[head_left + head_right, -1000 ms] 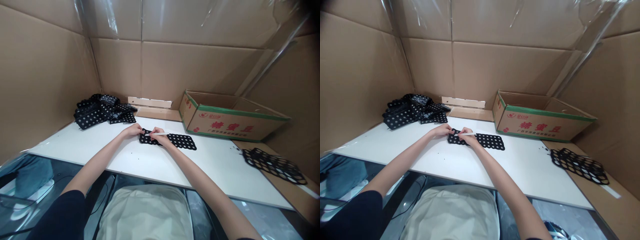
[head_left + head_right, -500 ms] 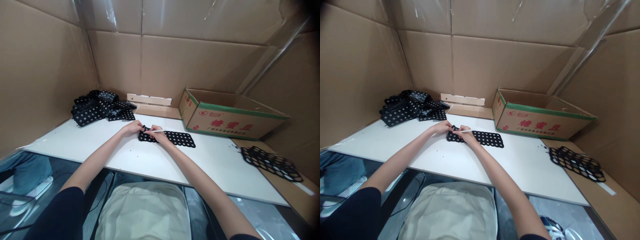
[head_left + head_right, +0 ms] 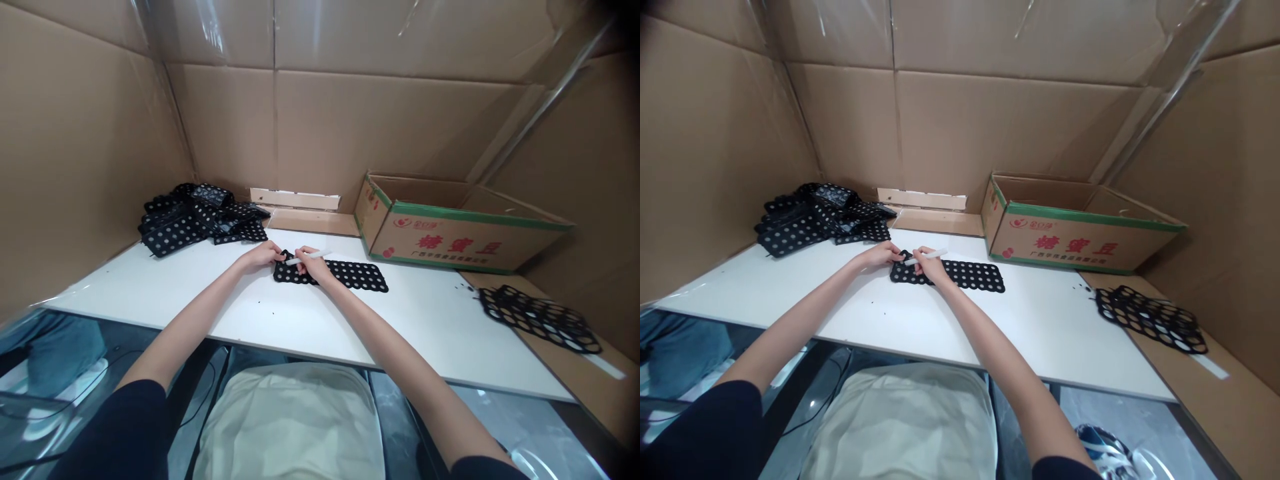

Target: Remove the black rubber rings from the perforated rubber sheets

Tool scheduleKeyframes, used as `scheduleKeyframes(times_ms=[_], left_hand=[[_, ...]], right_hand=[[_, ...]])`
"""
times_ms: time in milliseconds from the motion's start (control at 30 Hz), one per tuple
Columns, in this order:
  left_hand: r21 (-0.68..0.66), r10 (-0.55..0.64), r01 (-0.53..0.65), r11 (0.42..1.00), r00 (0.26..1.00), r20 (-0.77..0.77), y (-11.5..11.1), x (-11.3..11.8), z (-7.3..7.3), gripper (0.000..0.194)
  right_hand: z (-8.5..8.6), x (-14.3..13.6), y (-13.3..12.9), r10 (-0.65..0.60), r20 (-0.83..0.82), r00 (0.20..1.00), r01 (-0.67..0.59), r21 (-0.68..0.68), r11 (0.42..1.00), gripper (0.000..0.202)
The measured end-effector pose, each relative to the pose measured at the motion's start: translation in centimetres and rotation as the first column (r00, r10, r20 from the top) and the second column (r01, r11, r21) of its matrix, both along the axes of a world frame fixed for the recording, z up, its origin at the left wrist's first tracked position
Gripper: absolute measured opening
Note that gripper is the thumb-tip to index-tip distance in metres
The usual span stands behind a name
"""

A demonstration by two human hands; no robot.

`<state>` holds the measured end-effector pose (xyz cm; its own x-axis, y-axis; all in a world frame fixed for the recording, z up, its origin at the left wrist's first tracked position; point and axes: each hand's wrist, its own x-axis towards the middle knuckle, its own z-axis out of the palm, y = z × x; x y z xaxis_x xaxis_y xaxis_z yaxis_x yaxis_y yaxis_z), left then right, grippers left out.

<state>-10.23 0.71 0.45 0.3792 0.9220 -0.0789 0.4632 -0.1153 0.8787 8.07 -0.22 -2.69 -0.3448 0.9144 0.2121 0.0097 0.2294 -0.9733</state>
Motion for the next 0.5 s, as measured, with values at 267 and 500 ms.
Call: scheduleKeyframes(times_ms=[267,500], left_hand=[[0.0,-0.017,0.017,1.0,0.997,-0.072,0.4,-0.7,0.7,0.045],[0.116,0.03,0.004,0.993,0.958,-0.285,0.6,-1.1,0.6,0.036]], right_hand=[[0.4,0.5,0.0,-0.025,-0.14,0.99,0.019,-0.05,0.999,0.027],[0.7,1.7,0.3,0.025,-0.023,0.999,-0.025,-0.014,1.0,0.019]])
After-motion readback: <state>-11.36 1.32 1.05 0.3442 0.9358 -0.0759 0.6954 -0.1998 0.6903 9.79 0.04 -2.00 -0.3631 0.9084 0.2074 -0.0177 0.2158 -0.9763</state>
